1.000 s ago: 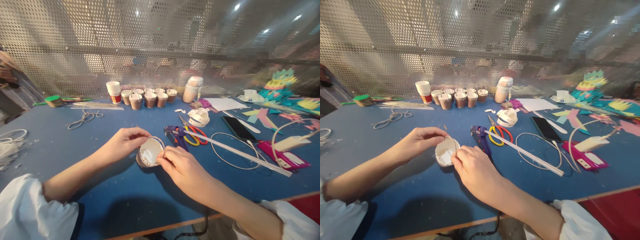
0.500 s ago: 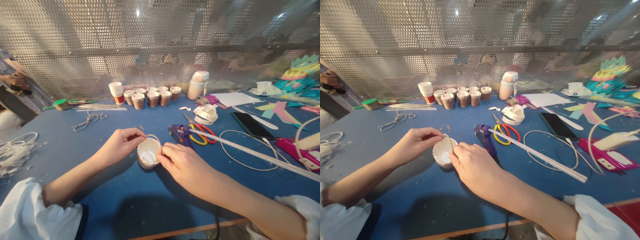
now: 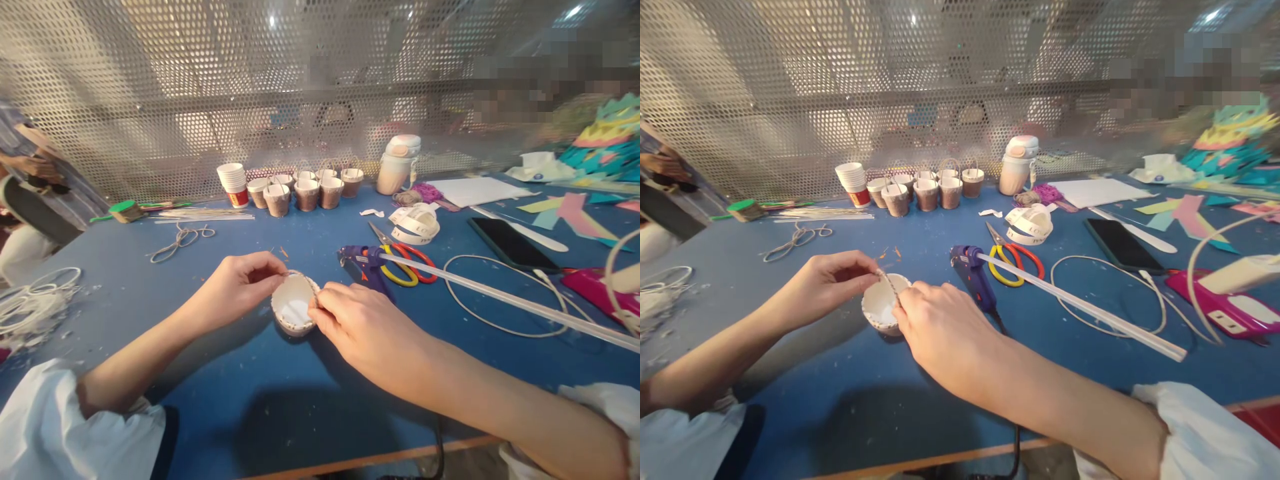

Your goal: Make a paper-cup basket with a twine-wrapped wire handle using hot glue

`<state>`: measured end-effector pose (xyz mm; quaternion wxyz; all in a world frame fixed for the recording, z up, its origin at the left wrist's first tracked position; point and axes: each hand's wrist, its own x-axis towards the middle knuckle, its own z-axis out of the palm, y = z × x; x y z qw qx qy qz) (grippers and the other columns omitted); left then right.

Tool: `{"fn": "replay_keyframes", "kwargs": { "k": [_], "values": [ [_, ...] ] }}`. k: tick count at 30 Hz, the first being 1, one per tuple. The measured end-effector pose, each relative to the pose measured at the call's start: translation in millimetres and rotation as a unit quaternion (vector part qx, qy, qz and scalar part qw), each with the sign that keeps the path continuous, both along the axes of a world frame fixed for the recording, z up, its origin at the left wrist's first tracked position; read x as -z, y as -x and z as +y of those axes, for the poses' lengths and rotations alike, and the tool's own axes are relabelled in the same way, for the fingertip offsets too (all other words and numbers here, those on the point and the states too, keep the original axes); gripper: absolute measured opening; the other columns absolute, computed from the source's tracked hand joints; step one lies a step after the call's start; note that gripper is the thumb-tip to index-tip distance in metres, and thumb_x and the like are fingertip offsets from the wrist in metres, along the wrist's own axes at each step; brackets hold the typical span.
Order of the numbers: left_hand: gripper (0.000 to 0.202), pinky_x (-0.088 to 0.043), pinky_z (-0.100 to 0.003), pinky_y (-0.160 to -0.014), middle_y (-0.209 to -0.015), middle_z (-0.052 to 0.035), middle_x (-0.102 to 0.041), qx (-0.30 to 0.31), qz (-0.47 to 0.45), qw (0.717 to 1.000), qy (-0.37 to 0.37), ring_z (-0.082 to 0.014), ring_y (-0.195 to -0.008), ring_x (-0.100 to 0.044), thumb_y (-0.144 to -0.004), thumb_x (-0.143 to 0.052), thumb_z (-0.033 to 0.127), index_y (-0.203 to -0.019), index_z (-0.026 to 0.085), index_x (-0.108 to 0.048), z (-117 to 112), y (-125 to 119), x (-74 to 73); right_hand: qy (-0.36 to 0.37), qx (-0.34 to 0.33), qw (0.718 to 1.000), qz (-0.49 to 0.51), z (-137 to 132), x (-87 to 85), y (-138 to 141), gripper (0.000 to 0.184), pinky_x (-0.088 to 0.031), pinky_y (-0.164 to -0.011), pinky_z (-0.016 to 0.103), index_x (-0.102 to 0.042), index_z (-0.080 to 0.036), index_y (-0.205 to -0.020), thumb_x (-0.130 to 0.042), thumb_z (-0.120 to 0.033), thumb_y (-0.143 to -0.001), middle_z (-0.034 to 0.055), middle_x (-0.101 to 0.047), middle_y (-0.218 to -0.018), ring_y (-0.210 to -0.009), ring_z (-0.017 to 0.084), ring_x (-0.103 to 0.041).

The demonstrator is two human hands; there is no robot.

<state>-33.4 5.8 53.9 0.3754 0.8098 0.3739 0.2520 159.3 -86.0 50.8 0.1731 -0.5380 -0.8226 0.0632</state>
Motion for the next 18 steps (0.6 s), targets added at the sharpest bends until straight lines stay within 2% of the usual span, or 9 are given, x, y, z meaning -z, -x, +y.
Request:
{"fn": "replay_keyframes", "kwargs": {
  "k": [18],
  "values": [
    [0.018, -0.044, -0.024, -0.058, -0.071, -0.0013, -0.067, -0.047, 0.033, 0.998, -0.015, -0.0129, -0.061, -0.055, -0.077, -0.057, 0.03, -0.078, 0.016, -0.068, -2.0, -0.5, 6.2, -0.034, -0.008, 0.999, 0.0, 1.7, 2.0, 3.0, 0.021, -0.033, -0.056, 0.029, -0.057, -0.016, -0.077, -0.044, -0.019, -0.094, 0.0026, -0.061, -0.073, -0.059, 0.015, -0.052]
  ]
}}
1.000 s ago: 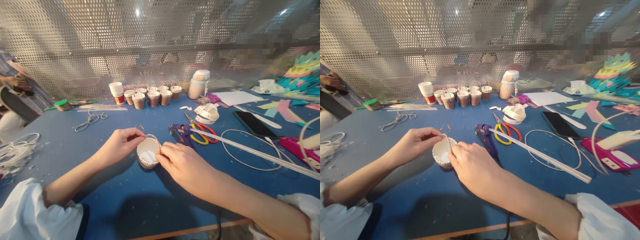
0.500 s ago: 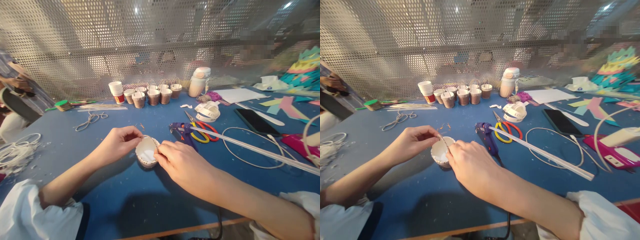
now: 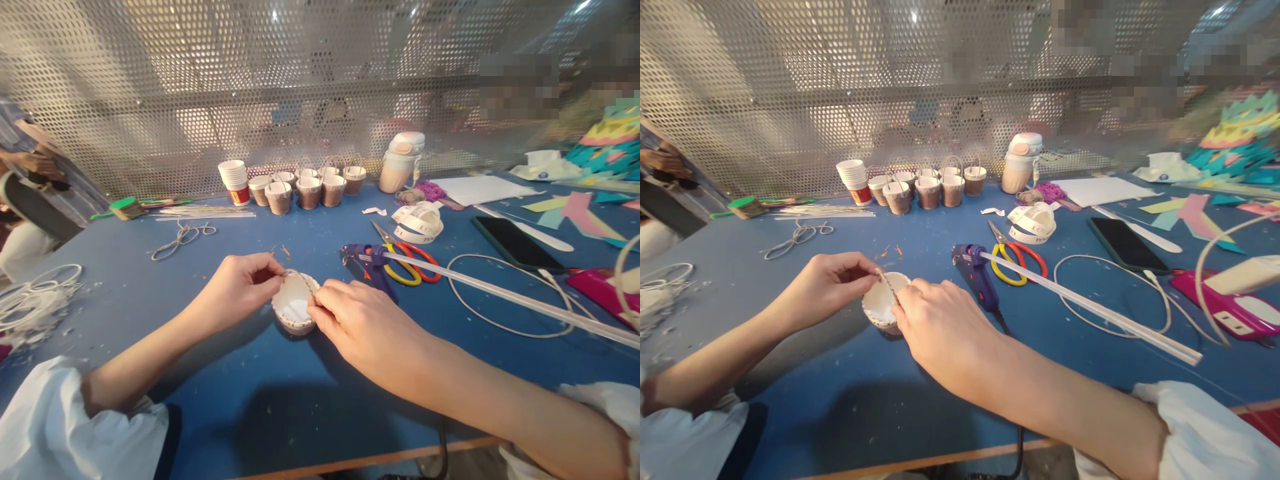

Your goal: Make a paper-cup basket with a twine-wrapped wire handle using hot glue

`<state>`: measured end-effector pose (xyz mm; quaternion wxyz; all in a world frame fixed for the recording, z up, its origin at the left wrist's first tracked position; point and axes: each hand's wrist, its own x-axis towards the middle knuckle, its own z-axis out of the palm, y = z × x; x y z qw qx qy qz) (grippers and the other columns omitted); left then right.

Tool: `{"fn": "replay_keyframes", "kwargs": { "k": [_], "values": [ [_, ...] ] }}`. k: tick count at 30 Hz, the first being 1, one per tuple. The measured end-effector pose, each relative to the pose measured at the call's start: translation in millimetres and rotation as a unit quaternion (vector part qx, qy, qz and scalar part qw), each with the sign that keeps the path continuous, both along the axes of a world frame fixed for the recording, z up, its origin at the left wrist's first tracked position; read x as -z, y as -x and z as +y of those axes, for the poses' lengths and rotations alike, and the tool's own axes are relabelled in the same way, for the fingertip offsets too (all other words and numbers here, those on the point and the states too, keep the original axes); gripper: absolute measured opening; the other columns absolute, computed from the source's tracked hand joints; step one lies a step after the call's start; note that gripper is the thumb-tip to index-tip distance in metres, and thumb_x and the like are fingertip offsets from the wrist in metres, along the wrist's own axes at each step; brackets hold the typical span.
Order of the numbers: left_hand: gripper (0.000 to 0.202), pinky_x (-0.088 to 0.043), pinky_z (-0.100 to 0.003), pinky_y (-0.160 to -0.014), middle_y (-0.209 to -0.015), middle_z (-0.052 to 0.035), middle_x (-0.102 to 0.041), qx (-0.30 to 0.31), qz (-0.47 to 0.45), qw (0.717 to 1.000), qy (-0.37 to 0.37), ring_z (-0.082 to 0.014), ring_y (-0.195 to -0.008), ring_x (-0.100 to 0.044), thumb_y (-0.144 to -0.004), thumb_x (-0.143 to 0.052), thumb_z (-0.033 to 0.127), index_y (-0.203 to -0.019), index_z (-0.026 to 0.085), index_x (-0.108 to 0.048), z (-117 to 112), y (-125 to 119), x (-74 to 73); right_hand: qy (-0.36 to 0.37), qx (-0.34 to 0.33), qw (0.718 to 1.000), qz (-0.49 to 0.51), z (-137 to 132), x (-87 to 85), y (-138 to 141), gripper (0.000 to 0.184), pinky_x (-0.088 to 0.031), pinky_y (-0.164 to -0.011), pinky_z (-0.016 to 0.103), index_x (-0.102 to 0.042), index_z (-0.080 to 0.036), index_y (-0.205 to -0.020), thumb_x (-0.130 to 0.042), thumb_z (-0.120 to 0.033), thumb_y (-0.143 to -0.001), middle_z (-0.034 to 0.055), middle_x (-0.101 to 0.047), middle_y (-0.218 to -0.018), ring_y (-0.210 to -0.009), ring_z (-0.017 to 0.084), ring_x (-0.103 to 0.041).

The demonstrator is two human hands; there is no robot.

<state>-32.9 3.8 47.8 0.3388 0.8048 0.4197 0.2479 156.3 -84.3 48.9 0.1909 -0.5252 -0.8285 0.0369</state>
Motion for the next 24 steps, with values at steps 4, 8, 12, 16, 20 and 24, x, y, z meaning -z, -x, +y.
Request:
{"fn": "replay_keyframes", "kwargs": {
  "k": [4, 8, 12, 16, 20, 24],
  "values": [
    [0.017, -0.042, -0.024, -0.056, -0.067, -0.0005, -0.065, -0.017, 0.0, 1.0, -0.018, -0.0121, -0.058, -0.052, -0.077, -0.057, 0.03, -0.076, 0.016, -0.067, -3.0, -2.2, 0.7, -0.007, 0.001, 1.0, 0.001, -0.5, 0.5, 0.5, 0.022, -0.032, -0.057, 0.029, -0.057, -0.016, -0.076, -0.045, -0.019, -0.094, 0.0024, -0.06, -0.072, -0.058, 0.015, -0.051],
    [0.016, -0.041, -0.023, -0.054, -0.065, 0.0003, -0.063, -0.018, -0.007, 1.0, -0.024, -0.0114, -0.057, -0.051, -0.077, -0.057, 0.029, -0.074, 0.016, -0.066, -3.9, -2.7, 2.1, -0.006, 0.001, 1.0, 0.004, -1.6, 0.7, 0.4, 0.021, -0.032, -0.057, 0.029, -0.057, -0.016, -0.077, -0.045, -0.018, -0.094, 0.0023, -0.06, -0.073, -0.059, 0.014, -0.051],
    [0.014, -0.04, -0.022, -0.054, -0.064, 0.001, -0.063, -0.02, -0.015, 0.999, -0.029, -0.011, -0.057, -0.05, -0.076, -0.057, 0.027, -0.074, 0.016, -0.066, -3.9, -2.5, 4.4, -0.019, -0.008, 1.0, -0.008, -1.7, 2.8, -0.9, 0.022, -0.03, -0.058, 0.03, -0.057, -0.016, -0.079, -0.043, -0.018, -0.095, 0.0023, -0.059, -0.073, -0.059, 0.014, -0.051],
    [0.013, -0.039, -0.022, -0.053, -0.062, 0.0018, -0.061, -0.025, -0.018, 0.999, -0.037, -0.0103, -0.056, -0.049, -0.076, -0.057, 0.025, -0.073, 0.016, -0.065, -4.3, -2.7, 5.5, -0.052, -0.028, 0.998, -0.038, -1.1, 6.0, -2.4, 0.022, -0.03, -0.061, 0.032, -0.056, -0.015, -0.078, -0.042, -0.014, -0.095, 0.0027, -0.057, -0.073, -0.061, 0.016, -0.05],
    [0.012, -0.038, -0.021, -0.052, -0.06, 0.0022, -0.06, -0.026, -0.023, 0.999, -0.042, -0.0099, -0.054, -0.048, -0.075, -0.057, 0.024, -0.071, 0.016, -0.065, -6.8, -2.9, 4.3, -0.07, -0.032, 0.996, -0.041, -1.8, 8.0, -2.7, 0.024, -0.03, -0.061, 0.032, -0.056, -0.015, -0.078, -0.04, -0.014, -0.095, 0.0027, -0.056, -0.072, -0.06, 0.016, -0.049],
    [0.011, -0.038, -0.02, -0.051, -0.06, 0.0026, -0.06, -0.028, -0.024, 0.998, -0.047, -0.0096, -0.054, -0.048, -0.075, -0.056, 0.022, -0.07, 0.016, -0.064, -11.3, -3.2, 0.9, -0.078, -0.03, 0.996, -0.016, -3.5, 10.1, -3.2, 0.026, -0.033, -0.062, 0.032, -0.057, -0.014, -0.08, -0.038, -0.018, -0.097, 0.004, -0.058, -0.073, -0.062, 0.016, -0.051]
  ]
}}
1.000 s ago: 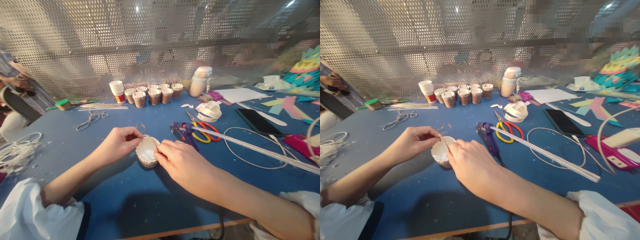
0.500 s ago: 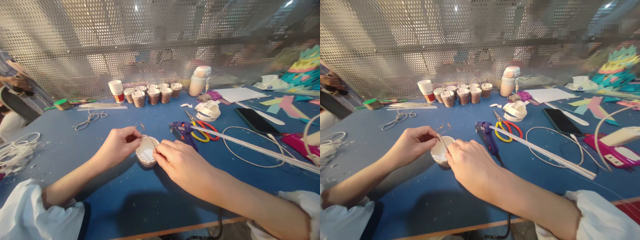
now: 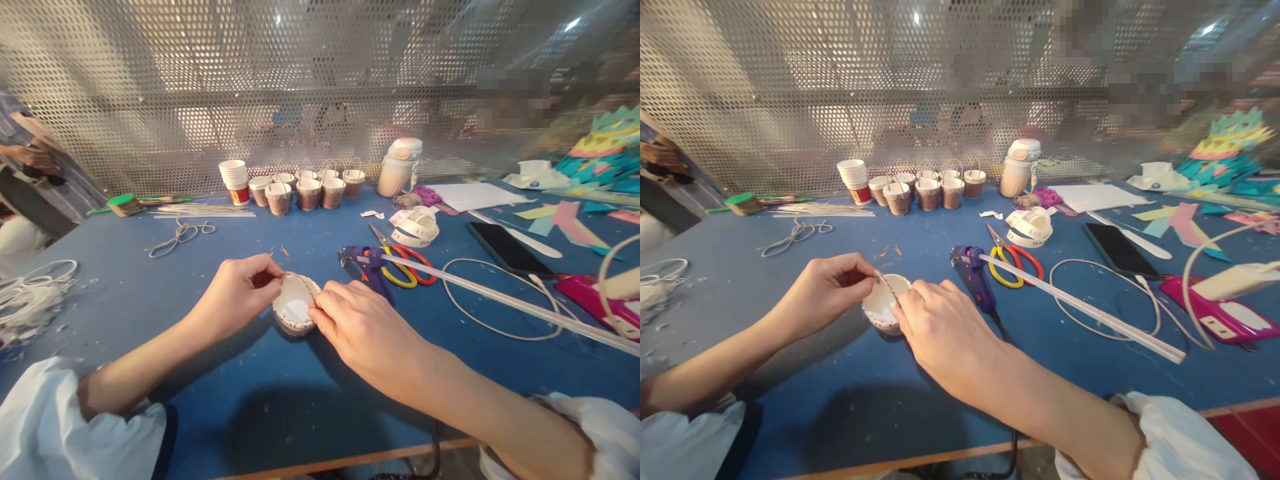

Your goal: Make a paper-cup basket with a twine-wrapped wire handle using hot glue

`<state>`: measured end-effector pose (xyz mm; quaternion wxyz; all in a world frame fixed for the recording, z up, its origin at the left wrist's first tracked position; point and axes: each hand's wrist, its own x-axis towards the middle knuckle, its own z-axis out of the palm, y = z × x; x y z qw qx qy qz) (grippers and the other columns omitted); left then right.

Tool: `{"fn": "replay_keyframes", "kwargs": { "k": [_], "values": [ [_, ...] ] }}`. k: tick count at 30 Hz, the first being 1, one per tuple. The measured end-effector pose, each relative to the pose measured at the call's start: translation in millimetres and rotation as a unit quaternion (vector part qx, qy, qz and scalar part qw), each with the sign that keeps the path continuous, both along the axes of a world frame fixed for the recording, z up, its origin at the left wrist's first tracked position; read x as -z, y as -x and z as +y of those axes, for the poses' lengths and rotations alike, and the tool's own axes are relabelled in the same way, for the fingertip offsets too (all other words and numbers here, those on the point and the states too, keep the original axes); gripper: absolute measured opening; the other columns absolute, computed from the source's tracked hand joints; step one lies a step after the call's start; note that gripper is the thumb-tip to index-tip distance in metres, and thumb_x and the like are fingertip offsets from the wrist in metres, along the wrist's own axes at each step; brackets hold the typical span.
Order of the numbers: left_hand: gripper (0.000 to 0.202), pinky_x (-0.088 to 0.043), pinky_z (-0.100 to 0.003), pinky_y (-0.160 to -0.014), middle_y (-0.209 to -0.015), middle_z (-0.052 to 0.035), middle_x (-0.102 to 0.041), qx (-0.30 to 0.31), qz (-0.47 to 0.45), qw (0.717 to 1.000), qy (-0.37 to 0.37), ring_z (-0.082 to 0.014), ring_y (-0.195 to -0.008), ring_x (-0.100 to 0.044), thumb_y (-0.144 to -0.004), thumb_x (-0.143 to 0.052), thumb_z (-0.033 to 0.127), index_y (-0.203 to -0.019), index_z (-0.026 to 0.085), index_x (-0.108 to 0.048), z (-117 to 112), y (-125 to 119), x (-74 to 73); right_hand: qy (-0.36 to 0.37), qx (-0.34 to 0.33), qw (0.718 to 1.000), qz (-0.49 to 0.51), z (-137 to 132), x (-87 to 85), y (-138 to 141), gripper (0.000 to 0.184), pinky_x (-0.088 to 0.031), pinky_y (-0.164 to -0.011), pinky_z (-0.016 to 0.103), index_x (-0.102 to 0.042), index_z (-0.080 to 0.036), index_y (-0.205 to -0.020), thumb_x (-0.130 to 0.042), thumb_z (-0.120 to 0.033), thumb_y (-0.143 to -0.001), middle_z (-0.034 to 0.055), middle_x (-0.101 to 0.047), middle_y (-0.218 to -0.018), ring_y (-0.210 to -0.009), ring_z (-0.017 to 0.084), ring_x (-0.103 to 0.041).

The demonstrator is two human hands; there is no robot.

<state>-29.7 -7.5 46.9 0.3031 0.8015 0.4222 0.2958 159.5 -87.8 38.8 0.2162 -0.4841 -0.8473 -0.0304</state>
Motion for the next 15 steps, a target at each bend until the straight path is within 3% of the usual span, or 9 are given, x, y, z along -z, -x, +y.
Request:
{"fn": "replay_keyframes", "kwargs": {
  "k": [5, 11, 15],
  "values": [
    [0.011, -0.041, -0.021, -0.054, -0.063, 0.0013, -0.064, -0.011, -0.002, 1.0, -0.005, -0.011, -0.056, -0.052, -0.074, -0.055, 0.021, -0.072, 0.016, -0.064, -6.1, -0.7, -1.5, 0.011, 0.003, 0.999, 0.037, -1.9, 3.3, -1.6, 0.024, -0.038, -0.062, 0.031, -0.058, -0.014, -0.081, -0.041, -0.019, -0.097, 0.0049, -0.059, -0.075, -0.064, 0.016, -0.052],
    [0.012, -0.041, -0.022, -0.055, -0.063, 0.0011, -0.063, -0.026, 0.0, 1.0, -0.005, -0.011, -0.056, -0.051, -0.074, -0.054, 0.021, -0.071, 0.016, -0.064, -12.4, -1.1, -0.9, 0.099, -0.01, 0.992, 0.08, -6.3, -0.9, -3.3, 0.02, -0.042, -0.06, 0.029, -0.055, -0.015, -0.089, -0.037, -0.019, -0.097, 0.0045, -0.055, -0.084, -0.063, 0.013, -0.054],
    [0.011, -0.041, -0.022, -0.055, -0.062, 0.0016, -0.063, -0.03, -0.001, 1.0, -0.008, -0.0107, -0.056, -0.051, -0.073, -0.053, 0.02, -0.07, 0.016, -0.063, -13.9, -1.8, -1.5, 0.14, -0.008, 0.986, 0.091, -10.6, -4.7, -3.8, 0.001, -0.047, -0.064, 0.03, -0.051, -0.018, -0.088, -0.05, -0.018, -0.089, 0.0034, -0.053, -0.088, -0.068, 0.014, -0.056]
  ]
}}
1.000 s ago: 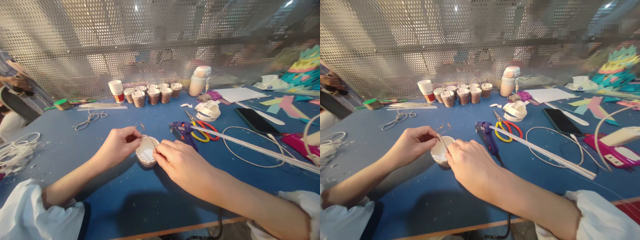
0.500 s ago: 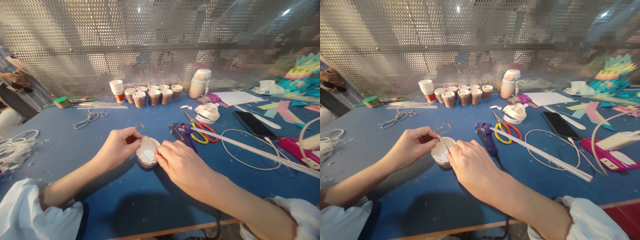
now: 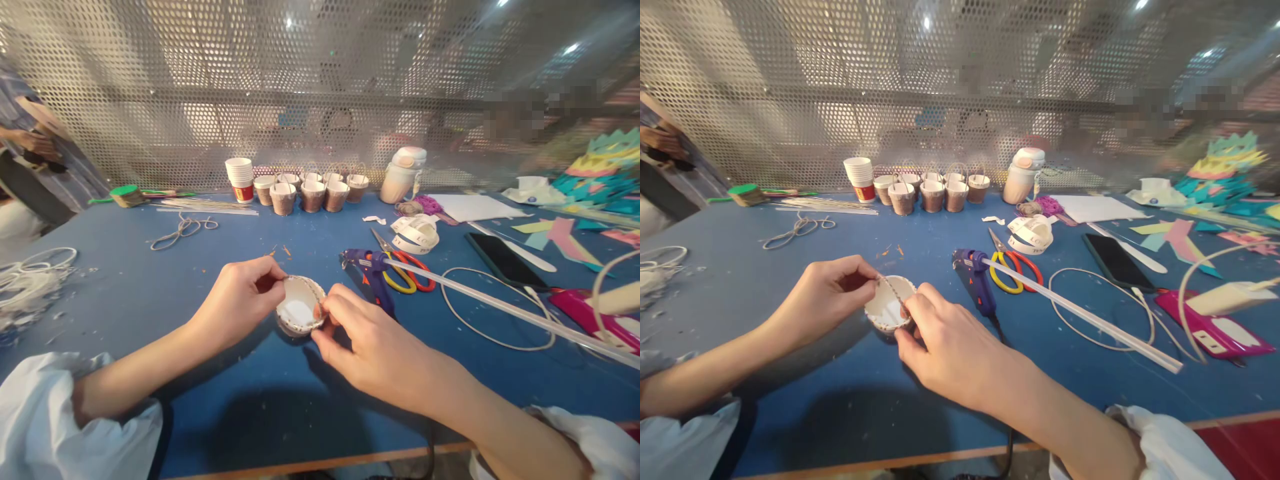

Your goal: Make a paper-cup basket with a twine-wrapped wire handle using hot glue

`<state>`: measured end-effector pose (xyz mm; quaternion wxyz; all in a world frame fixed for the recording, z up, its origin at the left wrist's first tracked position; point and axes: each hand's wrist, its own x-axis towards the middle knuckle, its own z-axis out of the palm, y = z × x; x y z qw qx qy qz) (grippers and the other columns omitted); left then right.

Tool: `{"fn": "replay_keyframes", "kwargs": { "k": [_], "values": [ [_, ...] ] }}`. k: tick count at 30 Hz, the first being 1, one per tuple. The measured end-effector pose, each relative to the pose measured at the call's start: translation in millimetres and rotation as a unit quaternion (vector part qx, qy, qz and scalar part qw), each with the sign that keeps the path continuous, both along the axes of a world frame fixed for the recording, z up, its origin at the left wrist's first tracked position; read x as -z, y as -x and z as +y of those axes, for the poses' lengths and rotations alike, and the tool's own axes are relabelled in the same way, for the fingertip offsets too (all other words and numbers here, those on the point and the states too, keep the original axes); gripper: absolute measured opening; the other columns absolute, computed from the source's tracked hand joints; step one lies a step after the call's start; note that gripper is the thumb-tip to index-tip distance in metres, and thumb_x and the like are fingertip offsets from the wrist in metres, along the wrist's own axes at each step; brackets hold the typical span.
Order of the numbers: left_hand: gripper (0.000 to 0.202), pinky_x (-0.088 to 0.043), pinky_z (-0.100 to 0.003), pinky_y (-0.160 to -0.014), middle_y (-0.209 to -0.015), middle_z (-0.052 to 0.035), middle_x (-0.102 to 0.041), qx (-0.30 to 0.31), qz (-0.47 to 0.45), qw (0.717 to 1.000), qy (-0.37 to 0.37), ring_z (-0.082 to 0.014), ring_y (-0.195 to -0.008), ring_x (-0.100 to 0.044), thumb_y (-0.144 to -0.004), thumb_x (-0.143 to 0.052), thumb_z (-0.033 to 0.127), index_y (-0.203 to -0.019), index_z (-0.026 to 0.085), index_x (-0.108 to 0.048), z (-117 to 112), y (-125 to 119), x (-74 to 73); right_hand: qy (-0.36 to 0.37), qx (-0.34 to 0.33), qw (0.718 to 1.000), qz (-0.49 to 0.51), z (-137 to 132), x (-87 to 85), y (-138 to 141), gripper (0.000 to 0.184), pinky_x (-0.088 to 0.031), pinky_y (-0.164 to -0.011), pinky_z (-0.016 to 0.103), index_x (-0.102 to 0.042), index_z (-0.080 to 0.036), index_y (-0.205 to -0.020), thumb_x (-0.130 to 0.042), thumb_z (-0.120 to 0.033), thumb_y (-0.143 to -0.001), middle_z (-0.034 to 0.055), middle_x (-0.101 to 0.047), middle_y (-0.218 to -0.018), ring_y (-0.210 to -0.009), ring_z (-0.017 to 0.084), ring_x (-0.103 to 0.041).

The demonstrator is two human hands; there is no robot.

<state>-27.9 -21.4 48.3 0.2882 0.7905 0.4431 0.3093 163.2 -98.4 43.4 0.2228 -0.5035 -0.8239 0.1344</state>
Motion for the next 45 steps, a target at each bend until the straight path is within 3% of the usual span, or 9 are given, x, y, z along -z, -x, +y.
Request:
{"fn": "replay_keyframes", "kwargs": {
  "k": [4, 10, 15, 21, 36, 45],
  "values": [
    [0.01, -0.04, -0.021, -0.053, -0.06, 0.0024, -0.062, -0.004, -0.01, 1.0, -0.004, -0.0103, -0.054, -0.05, -0.072, -0.053, 0.019, -0.068, 0.016, -0.061, -0.6, -1.3, -0.2, 0.01, 0.02, 1.0, 0.007, -1.3, 2.8, -0.6, 0.015, -0.05, -0.069, 0.032, -0.049, -0.019, -0.091, -0.061, -0.019, -0.082, 0.0031, -0.053, -0.092, -0.072, 0.016, -0.058],
    [0.007, -0.039, -0.021, -0.051, -0.058, 0.0036, -0.06, -0.015, -0.007, 1.0, 0.003, -0.01, -0.053, -0.049, -0.07, -0.053, 0.017, -0.066, 0.018, -0.058, -5.2, -3.0, 5.8, -0.043, 0.022, 0.998, 0.049, 3.1, 6.7, -0.5, 0.011, -0.048, -0.066, 0.028, -0.047, -0.019, -0.083, -0.056, -0.014, -0.082, 0.0015, -0.051, -0.085, -0.069, 0.013, -0.056],
    [0.007, -0.04, -0.022, -0.054, -0.061, 0.0032, -0.06, -0.023, -0.002, 0.999, -0.04, -0.0111, -0.056, -0.052, -0.07, -0.051, 0.015, -0.067, 0.019, -0.056, -11.8, -4.4, 12.6, -0.087, -0.004, 0.995, 0.04, 11.3, 6.5, -8.8, 0.012, -0.043, -0.06, 0.025, -0.045, -0.02, -0.077, -0.054, -0.013, -0.076, -0.0005, -0.048, -0.078, -0.063, 0.011, -0.048],
    [0.008, -0.039, -0.022, -0.055, -0.062, 0.0031, -0.059, -0.019, -0.005, 0.995, -0.098, -0.0113, -0.056, -0.052, -0.069, -0.049, 0.014, -0.065, 0.02, -0.051, -18.6, -5.0, 15.6, -0.085, -0.046, 0.995, 0.024, 14.1, 4.8, -17.8, 0.01, -0.041, -0.059, 0.024, -0.045, -0.02, -0.077, -0.054, -0.014, -0.078, -0.0006, -0.045, -0.078, -0.064, 0.011, -0.045],
    [0.01, -0.043, -0.023, -0.057, -0.065, 0.0013, -0.064, -0.001, -0.006, 0.991, -0.135, -0.0128, -0.058, -0.058, -0.074, -0.05, 0.018, -0.07, 0.019, -0.059, -14.2, 0.0, 14.1, -0.085, -0.084, 0.993, -0.016, 4.1, 2.7, -14.4, 0.005, -0.043, -0.058, 0.024, -0.053, -0.016, -0.085, -0.051, -0.011, -0.085, 0.0025, -0.048, -0.08, -0.067, 0.012, -0.048],
    [0.008, -0.042, -0.021, -0.052, -0.064, 0.0028, -0.066, 0.012, -0.004, 0.992, -0.124, -0.0117, -0.055, -0.058, -0.073, -0.054, 0.019, -0.07, 0.02, -0.061, -12.6, -0.5, 11.5, -0.101, -0.118, 0.979, -0.132, 5.3, -8.6, -24.8, 0.017, -0.041, -0.074, 0.031, -0.055, -0.015, -0.085, -0.045, -0.022, -0.096, 0.0037, -0.053, -0.081, -0.071, 0.015, -0.047]
  ]
}}
